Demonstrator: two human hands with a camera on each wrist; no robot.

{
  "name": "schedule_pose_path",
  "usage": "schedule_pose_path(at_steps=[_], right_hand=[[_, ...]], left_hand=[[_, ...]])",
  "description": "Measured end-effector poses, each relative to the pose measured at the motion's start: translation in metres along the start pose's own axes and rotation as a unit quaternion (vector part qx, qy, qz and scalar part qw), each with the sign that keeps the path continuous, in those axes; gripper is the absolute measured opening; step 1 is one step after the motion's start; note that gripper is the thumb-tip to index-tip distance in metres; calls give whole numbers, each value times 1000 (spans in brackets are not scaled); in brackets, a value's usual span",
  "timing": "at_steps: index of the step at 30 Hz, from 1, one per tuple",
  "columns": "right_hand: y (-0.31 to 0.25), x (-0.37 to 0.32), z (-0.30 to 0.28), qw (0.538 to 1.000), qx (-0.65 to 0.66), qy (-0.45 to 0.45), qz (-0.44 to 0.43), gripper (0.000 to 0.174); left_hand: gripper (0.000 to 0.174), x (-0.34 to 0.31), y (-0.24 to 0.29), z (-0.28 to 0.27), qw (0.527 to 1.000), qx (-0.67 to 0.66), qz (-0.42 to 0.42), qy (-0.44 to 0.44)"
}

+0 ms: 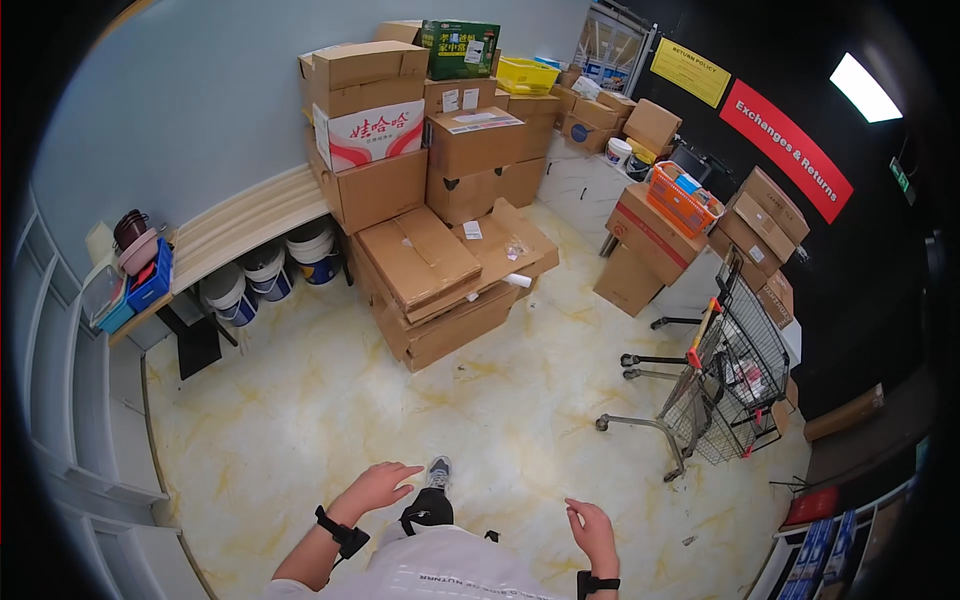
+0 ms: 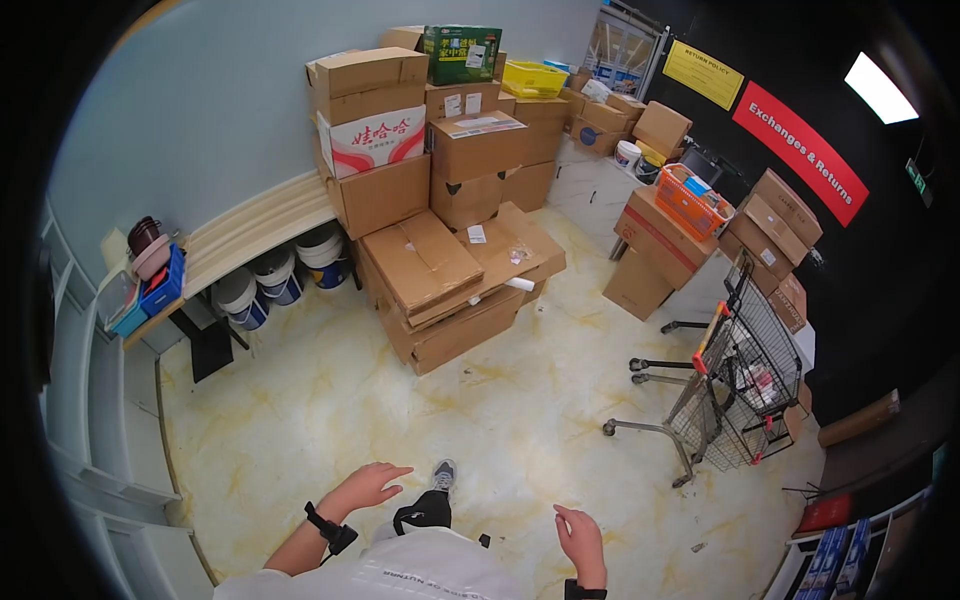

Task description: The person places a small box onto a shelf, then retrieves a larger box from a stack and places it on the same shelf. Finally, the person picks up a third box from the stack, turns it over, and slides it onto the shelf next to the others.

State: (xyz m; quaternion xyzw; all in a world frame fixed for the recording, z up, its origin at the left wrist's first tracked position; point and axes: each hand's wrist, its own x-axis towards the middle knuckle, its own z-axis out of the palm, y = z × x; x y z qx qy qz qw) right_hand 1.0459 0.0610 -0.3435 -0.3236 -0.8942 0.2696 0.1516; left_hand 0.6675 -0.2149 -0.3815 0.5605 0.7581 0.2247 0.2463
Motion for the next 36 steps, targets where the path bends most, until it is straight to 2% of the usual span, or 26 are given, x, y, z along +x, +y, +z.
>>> schedule_pose_path(at_steps=[5, 6, 7, 9, 11, 14, 17, 20, 25, 31, 34, 36], right_hand=[[1, 96, -41, 999, 3, 33, 25, 21], [5, 109, -50, 997, 2, 67, 37, 21], [9, 121, -56, 994, 4, 102, 48, 22], [20, 137, -65, 992, 0, 108, 71, 21], [45, 150, -66, 989, -11, 109, 103, 20], [85, 178, -63, 989, -8, 104, 102, 19], [120, 234, -69, 991, 17, 87, 102, 18], [161, 310, -86, 996, 17, 70, 55, 18], [223, 421, -134, 996, 43, 76, 7, 18], [285, 518, -188, 998, 33, 41, -28, 18], [316, 559, -194, 997, 44, 40, -39, 19], [331, 589, -196, 998, 51, 31, -37, 19]], left_hand=[[55, 140, -24, -35, 998, 31, 57, -15], [59, 164, -23, -45, 997, 44, 62, -27], [59, 185, -21, -53, 996, 48, 66, -34], [65, 229, -15, -70, 995, 62, 46, -59], [66, 266, -12, -81, 994, 69, 40, -71], [67, 312, -18, -73, 990, 87, 28, -103], [67, 358, -15, -62, 987, 91, 29, -126], [65, 407, -3, -50, 989, 77, 25, -122], [63, 499, 53, -63, 991, 63, -10, -121], [63, 585, 80, -70, 998, 40, -34, -36], [69, 628, 82, -68, 997, 38, -49, -54], [76, 662, 83, -66, 991, 31, -99, -85]])
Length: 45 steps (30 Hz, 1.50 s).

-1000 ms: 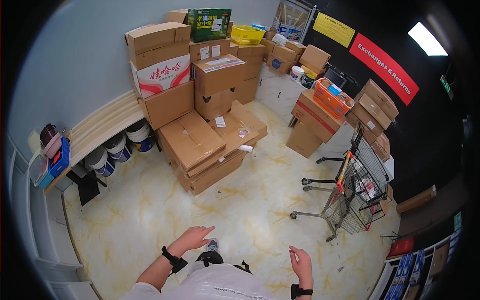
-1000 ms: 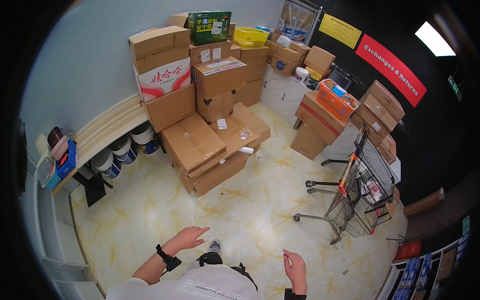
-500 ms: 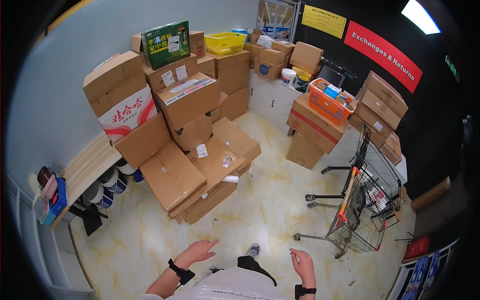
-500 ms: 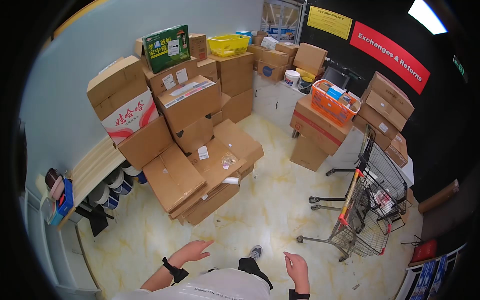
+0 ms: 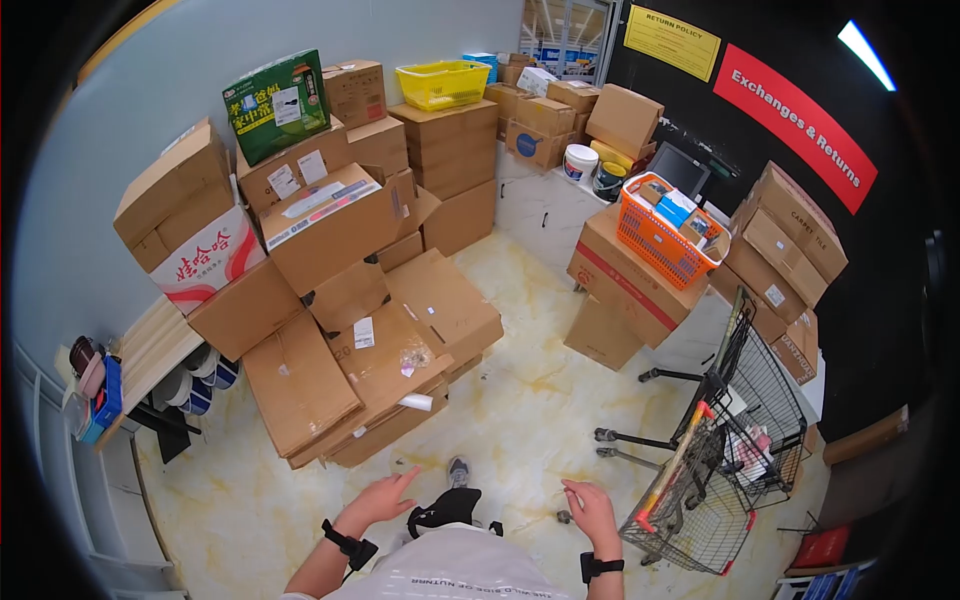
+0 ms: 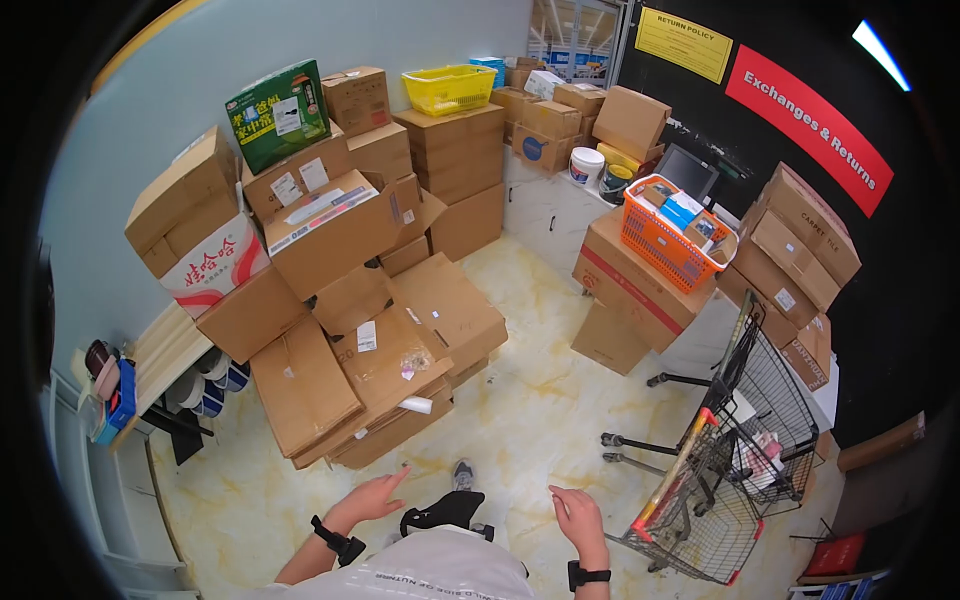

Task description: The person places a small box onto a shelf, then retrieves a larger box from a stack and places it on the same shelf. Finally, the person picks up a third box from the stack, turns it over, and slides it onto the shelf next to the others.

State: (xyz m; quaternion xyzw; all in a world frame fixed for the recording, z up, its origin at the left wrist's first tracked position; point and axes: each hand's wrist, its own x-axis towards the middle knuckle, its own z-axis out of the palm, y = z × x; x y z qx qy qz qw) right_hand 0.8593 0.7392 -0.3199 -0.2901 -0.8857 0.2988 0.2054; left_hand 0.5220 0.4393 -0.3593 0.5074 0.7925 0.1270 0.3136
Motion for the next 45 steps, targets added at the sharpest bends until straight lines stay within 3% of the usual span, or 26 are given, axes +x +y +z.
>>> schedule_pose_path(at_steps=[9, 12, 16, 20, 25, 29, 32, 34, 35, 39, 45], right_hand=[[83, 142, -46, 999, -16, 24, 27, 21], [104, 194, -77, 998, -34, 43, 41, 21], [120, 238, -111, 994, -41, 60, 85, 23], [161, 277, -120, 992, -34, 63, 103, 23], [216, 351, -125, 996, -9, 33, 81, 20], [251, 433, -135, 998, 31, 16, 43, 17], [280, 497, -140, 998, 61, 10, -5, 17], [304, 544, -140, 996, 35, -41, -73, 17], [314, 565, -139, 994, 42, -47, -95, 18], [311, 644, -139, 983, 78, -86, -140, 18], [312, 737, -95, 957, 96, -137, -238, 22]], left_hand=[[75, 234, 11, -37, 995, 60, 45, -60], [72, 318, 20, -61, 990, 115, 56, -52], [68, 405, 51, -110, 988, 92, 124, -17], [67, 470, 77, -141, 989, 74, 128, -8], [67, 520, 97, -161, 989, 108, 91, -45], [68, 555, 107, -170, 992, 113, 46, -19], [68, 580, 131, -191, 998, 59, 1, -19], [68, 601, 143, -202, 999, 37, -15, -9], [67, 607, 147, -205, 999, 19, -11, 26], [67, 621, 149, -199, 994, -15, -40, 97], [67, 644, 144, -209, 994, -10, -107, 33]])
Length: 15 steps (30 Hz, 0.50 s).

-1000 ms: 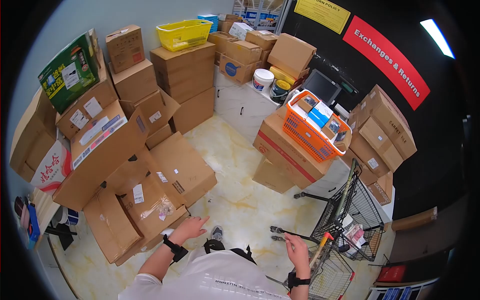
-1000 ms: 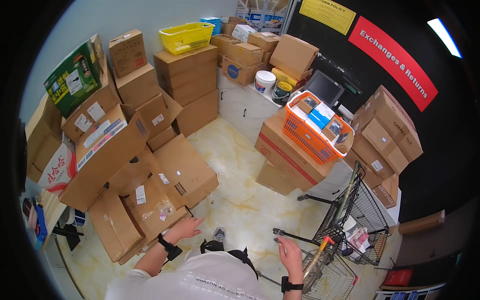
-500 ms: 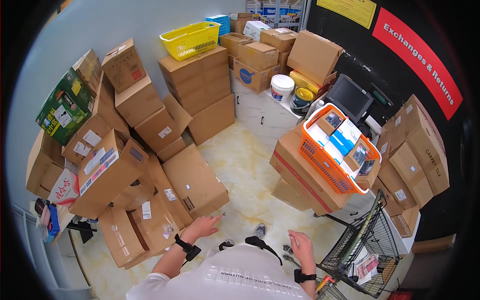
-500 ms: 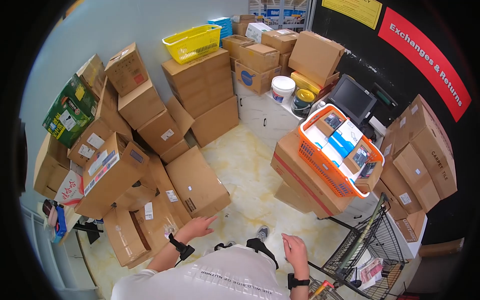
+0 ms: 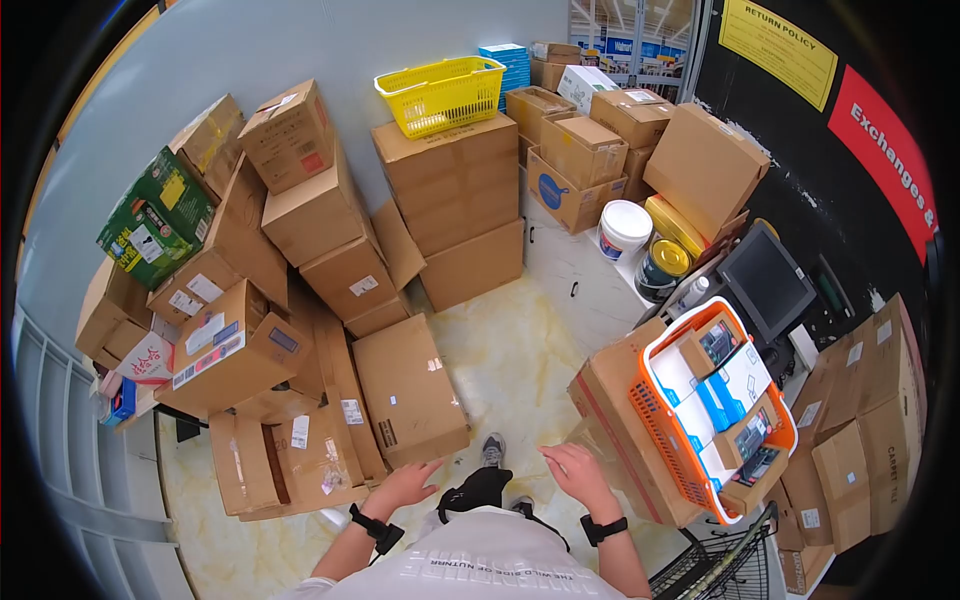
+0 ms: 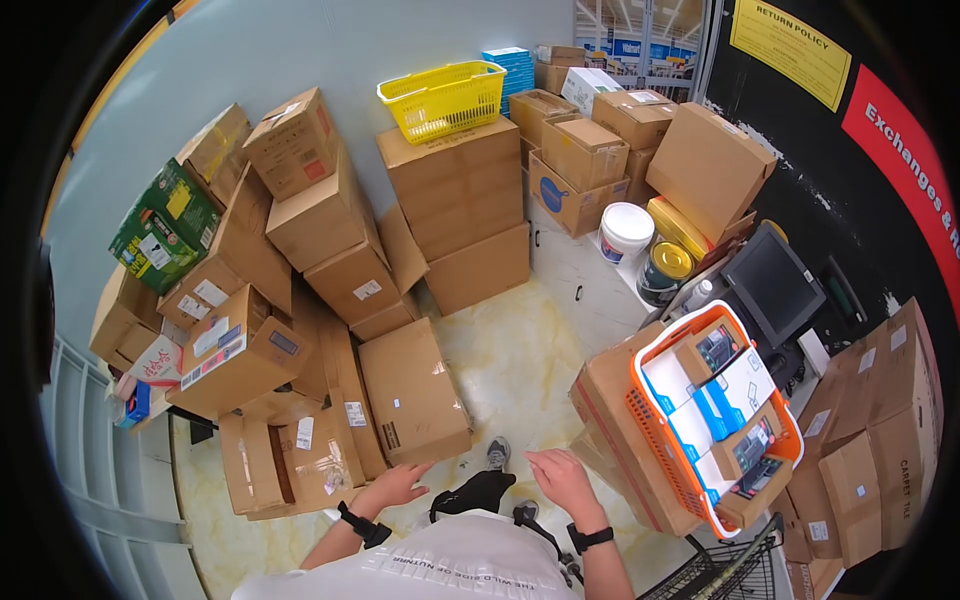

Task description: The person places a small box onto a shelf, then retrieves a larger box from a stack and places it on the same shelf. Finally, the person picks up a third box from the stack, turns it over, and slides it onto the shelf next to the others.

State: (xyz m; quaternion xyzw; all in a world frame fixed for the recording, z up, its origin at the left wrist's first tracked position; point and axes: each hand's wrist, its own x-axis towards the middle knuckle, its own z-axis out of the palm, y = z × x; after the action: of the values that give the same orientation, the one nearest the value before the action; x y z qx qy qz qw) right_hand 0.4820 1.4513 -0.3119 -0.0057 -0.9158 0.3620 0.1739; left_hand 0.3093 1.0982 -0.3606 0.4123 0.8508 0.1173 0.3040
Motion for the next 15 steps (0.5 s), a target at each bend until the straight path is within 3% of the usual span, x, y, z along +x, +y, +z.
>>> schedule_pose_path(at_steps=[7, 11, 15], right_hand=[[41, 115, 3, 999, 27, -17, -24, 22], [72, 196, -4, 1000, 19, -9, -13, 22], [105, 275, -11, 1000, 14, 15, 18, 22]], left_hand=[[66, 96, -47, -27, 999, -16, -6, 37], [66, 170, -61, -87, 999, -1, -46, 8], [73, 225, -86, -131, 998, -23, -35, 54]])
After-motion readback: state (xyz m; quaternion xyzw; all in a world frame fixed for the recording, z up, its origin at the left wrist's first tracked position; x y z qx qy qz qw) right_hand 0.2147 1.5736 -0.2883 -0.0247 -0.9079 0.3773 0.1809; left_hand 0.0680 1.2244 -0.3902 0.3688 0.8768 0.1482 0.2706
